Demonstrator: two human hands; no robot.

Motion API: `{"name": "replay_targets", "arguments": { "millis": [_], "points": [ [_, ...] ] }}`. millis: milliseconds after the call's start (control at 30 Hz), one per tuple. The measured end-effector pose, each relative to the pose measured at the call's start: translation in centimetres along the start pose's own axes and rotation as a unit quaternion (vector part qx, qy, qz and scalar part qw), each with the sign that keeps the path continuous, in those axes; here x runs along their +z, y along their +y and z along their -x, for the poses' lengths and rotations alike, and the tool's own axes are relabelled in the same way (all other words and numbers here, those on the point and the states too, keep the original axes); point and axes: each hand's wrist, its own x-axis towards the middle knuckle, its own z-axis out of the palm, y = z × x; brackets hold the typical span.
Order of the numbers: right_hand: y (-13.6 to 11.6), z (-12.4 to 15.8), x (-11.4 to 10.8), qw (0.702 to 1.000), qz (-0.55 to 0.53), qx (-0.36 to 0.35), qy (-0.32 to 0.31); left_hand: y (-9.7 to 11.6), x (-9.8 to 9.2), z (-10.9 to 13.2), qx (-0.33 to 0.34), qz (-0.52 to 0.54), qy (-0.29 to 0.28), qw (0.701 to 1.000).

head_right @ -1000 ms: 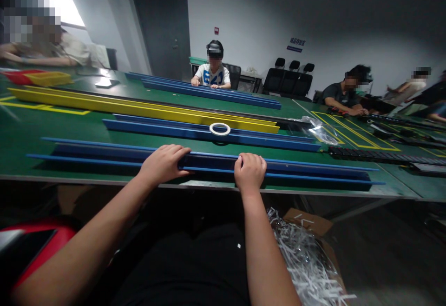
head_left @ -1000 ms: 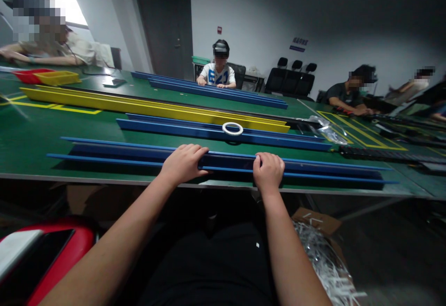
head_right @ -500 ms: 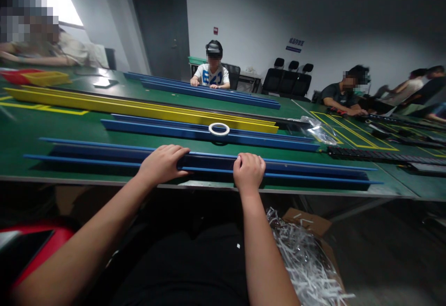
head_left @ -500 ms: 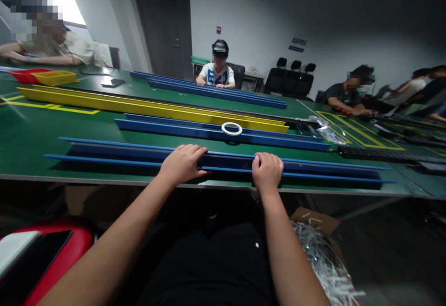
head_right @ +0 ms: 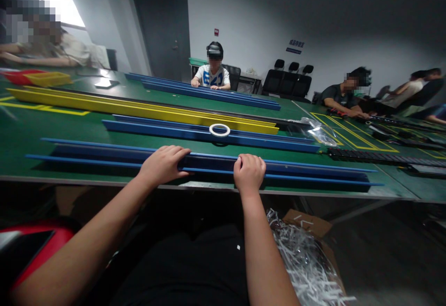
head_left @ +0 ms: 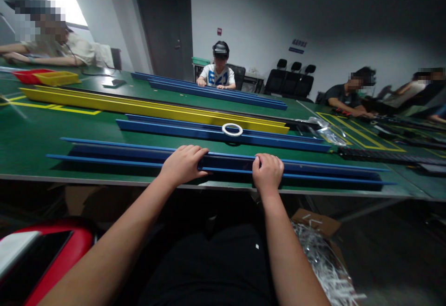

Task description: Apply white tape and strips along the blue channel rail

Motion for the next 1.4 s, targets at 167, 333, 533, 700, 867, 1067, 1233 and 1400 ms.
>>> {"name": "replay_targets", "arguments": {
  "millis": [167, 333, 533, 700, 867, 1067, 1233, 1400],
  "points": [
    [0.1, -0.1, 0.1, 1.0, 0.003, -0.002, -0.005, 0.0, -0.1, -0.2, -0.005, -0.009, -0.008, 1.0],
    [0.6, -0.9, 0.2, 1.0, 0.015, -0.005, -0.025, -0.2, -0.2, -1.2, -0.025, -0.018, -0.054, 0.998],
    [3.0, -1.8, -0.5, 0.997, 0.052, 0.009, -0.064, 1.5, 0.4, -2.9, -0.022, 0.014, -0.097, 0.995],
    [4.9, -2.2, -1.1, 0.994, 0.067, 0.019, -0.081, 3.0, 1.3, -4.0, -0.019, 0.011, -0.101, 0.995],
    [4.9, -2.2, -1.2, 0.994, 0.072, 0.029, -0.082, 3.3, 1.4, -4.1, -0.015, 0.014, -0.102, 0.995],
    [4.3, -1.9, -1.7, 0.995, 0.039, 0.013, -0.093, 3.4, 0.6, -3.5, -0.015, 0.019, -0.082, 0.996],
    [1.9, -1.5, -1.8, 0.991, 0.005, -0.021, -0.134, 2.4, 0.1, -2.7, -0.061, 0.011, -0.104, 0.993],
    [0.1, -1.1, -1.5, 0.992, 0.025, -0.018, -0.125, 2.5, 0.2, -2.3, -0.094, -0.053, -0.109, 0.988]
  ]
}}
